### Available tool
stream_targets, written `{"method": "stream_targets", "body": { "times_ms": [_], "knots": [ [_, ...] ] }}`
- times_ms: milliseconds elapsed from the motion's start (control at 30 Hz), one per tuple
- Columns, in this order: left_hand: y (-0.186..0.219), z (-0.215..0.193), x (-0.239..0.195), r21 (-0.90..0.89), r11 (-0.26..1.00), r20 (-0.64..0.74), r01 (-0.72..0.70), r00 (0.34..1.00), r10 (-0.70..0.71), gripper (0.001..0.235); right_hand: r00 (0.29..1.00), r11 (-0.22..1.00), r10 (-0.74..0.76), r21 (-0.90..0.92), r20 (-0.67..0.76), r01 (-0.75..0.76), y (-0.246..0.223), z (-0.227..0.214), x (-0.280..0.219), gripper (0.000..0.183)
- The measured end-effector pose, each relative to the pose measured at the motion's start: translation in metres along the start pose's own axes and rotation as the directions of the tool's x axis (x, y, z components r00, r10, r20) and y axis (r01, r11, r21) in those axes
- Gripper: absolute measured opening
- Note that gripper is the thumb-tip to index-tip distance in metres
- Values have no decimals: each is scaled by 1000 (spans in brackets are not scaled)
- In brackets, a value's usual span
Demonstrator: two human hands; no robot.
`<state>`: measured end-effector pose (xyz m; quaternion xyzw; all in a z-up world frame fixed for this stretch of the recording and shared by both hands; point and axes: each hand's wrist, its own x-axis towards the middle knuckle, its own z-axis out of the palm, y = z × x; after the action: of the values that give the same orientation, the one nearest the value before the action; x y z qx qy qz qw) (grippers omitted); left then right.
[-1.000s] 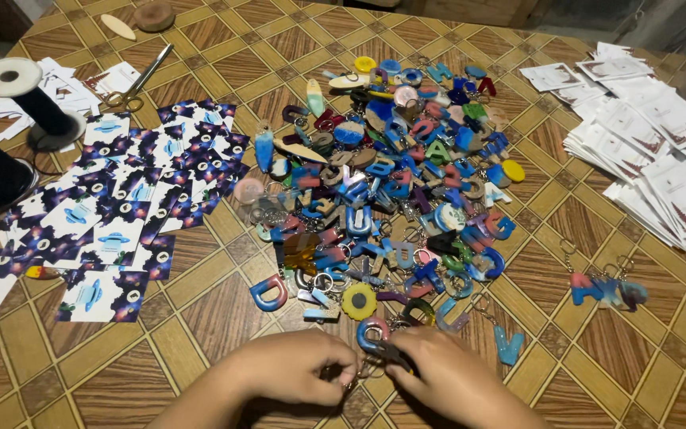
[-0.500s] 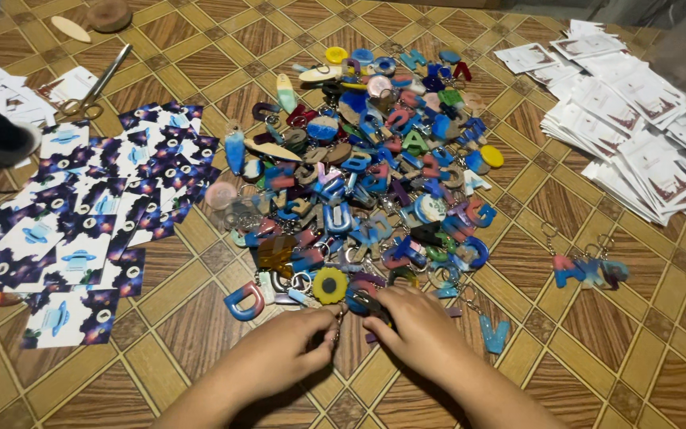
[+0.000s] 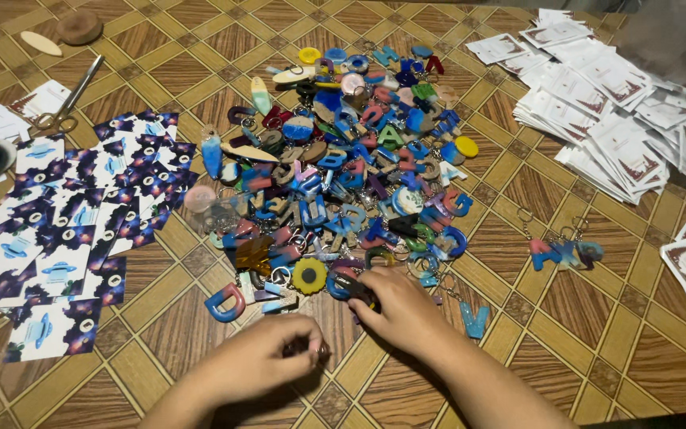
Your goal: The person uses pliers to attach a metal ring to a purple letter-shaped charm. They then connect the ring to a chain and place the assembled keychain on the table among other finished items.
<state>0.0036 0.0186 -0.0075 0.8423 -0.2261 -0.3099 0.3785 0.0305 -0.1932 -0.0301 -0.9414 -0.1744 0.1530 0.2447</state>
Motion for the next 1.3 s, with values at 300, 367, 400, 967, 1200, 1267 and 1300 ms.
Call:
{"method": "stream_targets", "body": {
  "times_ms": [300, 367, 400, 967, 1200, 1267, 1300],
  "knots": [
    [13, 21, 1, 359, 918, -166, 168, 980, -114, 21, 998, 998, -5, 61, -59, 9, -7, 2, -10, 21],
    [22, 12, 0, 231, 946, -214, 228, 960, -179, 20, 998, 989, 59, 136, -23, -55, -11, -4, -12, 16],
    [26, 6, 1, 104, 959, -243, 263, 942, -232, 21, 990, 969, 139, 205, 10, -138, -13, -8, -13, 12],
    [14, 14, 25, -927, 367, 22, -73, 968, 248, 83, 942, 419, -111, 874, 316, -244, -2, 4, -10, 13],
    [14, 13, 17, -849, 516, -13, -116, 980, 198, 84, 991, 473, -18, 874, 136, -111, -1, -6, -14, 6],
    [16, 15, 16, -815, 577, 28, -48, 992, 123, 63, 994, 597, 39, 795, 101, -104, -2, -12, -18, 8],
    [16, 17, 16, -775, 632, 70, 27, 997, 43, 55, 994, 705, 93, 701, 57, -106, -3, -15, -20, 11]
  ]
}}
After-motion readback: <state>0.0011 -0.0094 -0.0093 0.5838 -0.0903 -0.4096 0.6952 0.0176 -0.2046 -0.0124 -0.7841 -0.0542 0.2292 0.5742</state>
